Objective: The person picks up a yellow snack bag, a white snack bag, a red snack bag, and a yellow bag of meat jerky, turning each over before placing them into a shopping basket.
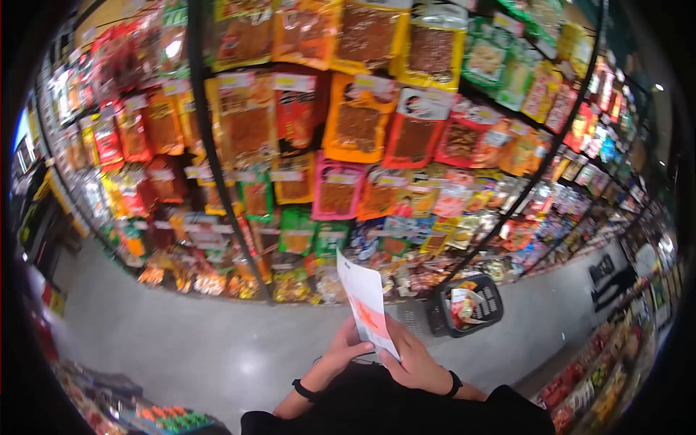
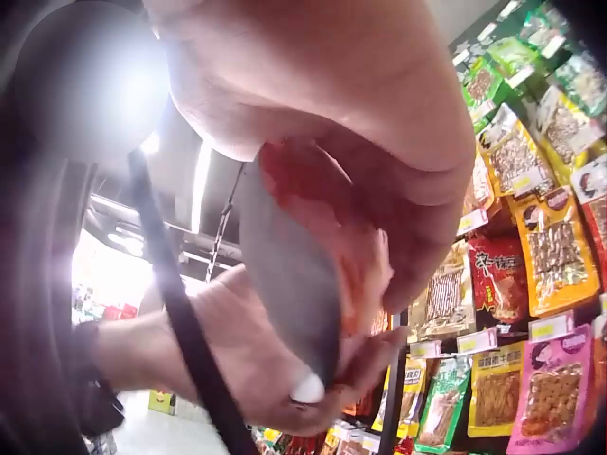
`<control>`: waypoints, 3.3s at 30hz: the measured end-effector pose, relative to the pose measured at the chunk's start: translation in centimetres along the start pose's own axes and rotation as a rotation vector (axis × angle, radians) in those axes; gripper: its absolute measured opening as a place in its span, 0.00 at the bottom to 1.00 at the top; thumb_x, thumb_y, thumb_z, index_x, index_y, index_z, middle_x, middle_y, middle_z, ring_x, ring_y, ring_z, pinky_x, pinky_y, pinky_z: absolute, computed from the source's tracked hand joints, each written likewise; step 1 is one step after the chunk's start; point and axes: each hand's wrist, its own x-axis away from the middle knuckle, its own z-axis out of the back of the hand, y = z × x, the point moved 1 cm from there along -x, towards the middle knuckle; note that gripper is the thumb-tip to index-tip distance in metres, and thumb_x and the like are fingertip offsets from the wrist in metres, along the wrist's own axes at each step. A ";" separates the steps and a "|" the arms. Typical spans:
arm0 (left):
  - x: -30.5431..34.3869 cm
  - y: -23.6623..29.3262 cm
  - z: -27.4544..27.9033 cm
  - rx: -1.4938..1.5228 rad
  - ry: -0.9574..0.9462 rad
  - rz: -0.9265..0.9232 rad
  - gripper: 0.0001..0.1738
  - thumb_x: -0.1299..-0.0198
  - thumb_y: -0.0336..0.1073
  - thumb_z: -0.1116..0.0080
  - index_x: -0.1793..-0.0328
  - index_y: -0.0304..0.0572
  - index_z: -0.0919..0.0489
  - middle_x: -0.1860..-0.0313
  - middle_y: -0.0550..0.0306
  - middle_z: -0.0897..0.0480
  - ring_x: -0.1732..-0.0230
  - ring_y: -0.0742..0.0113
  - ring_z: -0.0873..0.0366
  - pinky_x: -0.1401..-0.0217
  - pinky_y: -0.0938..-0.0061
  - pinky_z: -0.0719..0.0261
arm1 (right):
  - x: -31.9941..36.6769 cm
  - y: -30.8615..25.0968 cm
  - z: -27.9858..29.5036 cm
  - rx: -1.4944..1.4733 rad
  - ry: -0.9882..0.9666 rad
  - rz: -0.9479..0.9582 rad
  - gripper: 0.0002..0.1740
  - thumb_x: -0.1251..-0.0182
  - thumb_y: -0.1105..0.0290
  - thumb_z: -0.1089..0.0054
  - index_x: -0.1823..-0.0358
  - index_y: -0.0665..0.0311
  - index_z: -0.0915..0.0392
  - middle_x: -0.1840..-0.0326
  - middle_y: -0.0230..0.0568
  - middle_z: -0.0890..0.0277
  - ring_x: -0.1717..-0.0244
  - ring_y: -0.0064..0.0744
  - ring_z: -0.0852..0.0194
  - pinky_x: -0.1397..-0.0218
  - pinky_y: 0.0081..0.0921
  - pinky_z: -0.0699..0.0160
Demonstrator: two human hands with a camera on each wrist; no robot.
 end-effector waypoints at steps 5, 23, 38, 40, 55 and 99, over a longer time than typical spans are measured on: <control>-0.9 -0.6 -1.2 -0.108 -0.055 0.095 0.34 0.42 0.25 0.35 0.29 0.37 0.35 0.39 0.55 0.21 0.41 0.67 0.22 0.37 0.69 0.25 | 5.6 4.9 0.8 -0.202 0.256 -0.448 0.18 0.25 0.65 0.51 0.44 0.73 0.26 0.52 0.49 0.20 0.52 0.36 0.21 0.48 0.32 0.25; 6.6 0.1 -1.7 -0.324 -0.166 0.044 0.18 0.39 0.26 0.35 0.43 0.33 0.22 0.50 0.57 0.15 0.51 0.74 0.19 0.47 0.76 0.20 | 13.1 -1.4 -3.4 -0.520 0.487 -0.747 0.19 0.22 0.61 0.51 0.48 0.72 0.22 0.57 0.32 0.18 0.58 0.16 0.25 0.54 0.19 0.26; 11.0 2.9 0.2 -0.460 -0.026 -0.030 0.18 0.39 0.29 0.34 0.43 0.33 0.22 0.51 0.56 0.14 0.52 0.73 0.18 0.47 0.75 0.19 | 11.9 -1.2 -7.6 -0.658 0.447 -0.633 0.18 0.22 0.63 0.51 0.48 0.72 0.21 0.55 0.34 0.18 0.56 0.16 0.25 0.51 0.20 0.26; 11.4 3.5 0.7 -0.470 -0.008 -0.052 0.18 0.39 0.28 0.34 0.43 0.33 0.22 0.51 0.56 0.14 0.52 0.73 0.18 0.47 0.75 0.19 | 11.3 -1.2 -8.1 -0.661 0.421 -0.612 0.18 0.22 0.63 0.51 0.48 0.72 0.21 0.55 0.34 0.18 0.55 0.17 0.25 0.51 0.20 0.26; 10.6 4.2 1.4 -0.662 0.107 -0.331 0.46 0.43 0.30 0.31 0.23 0.32 0.47 0.24 0.41 0.40 0.25 0.56 0.40 0.28 0.58 0.35 | 8.2 -2.0 -7.3 -0.598 0.468 -0.509 0.18 0.22 0.64 0.50 0.47 0.74 0.22 0.54 0.35 0.17 0.56 0.17 0.24 0.53 0.20 0.24; -34.8 -21.4 -9.6 -0.061 0.199 0.334 0.21 0.37 0.30 0.38 0.38 0.35 0.26 0.44 0.55 0.19 0.46 0.66 0.20 0.43 0.69 0.20 | 14.2 28.9 17.7 -0.357 0.511 -0.628 0.21 0.29 0.69 0.45 0.35 0.57 0.26 0.24 0.55 0.41 0.28 0.44 0.35 0.34 0.32 0.30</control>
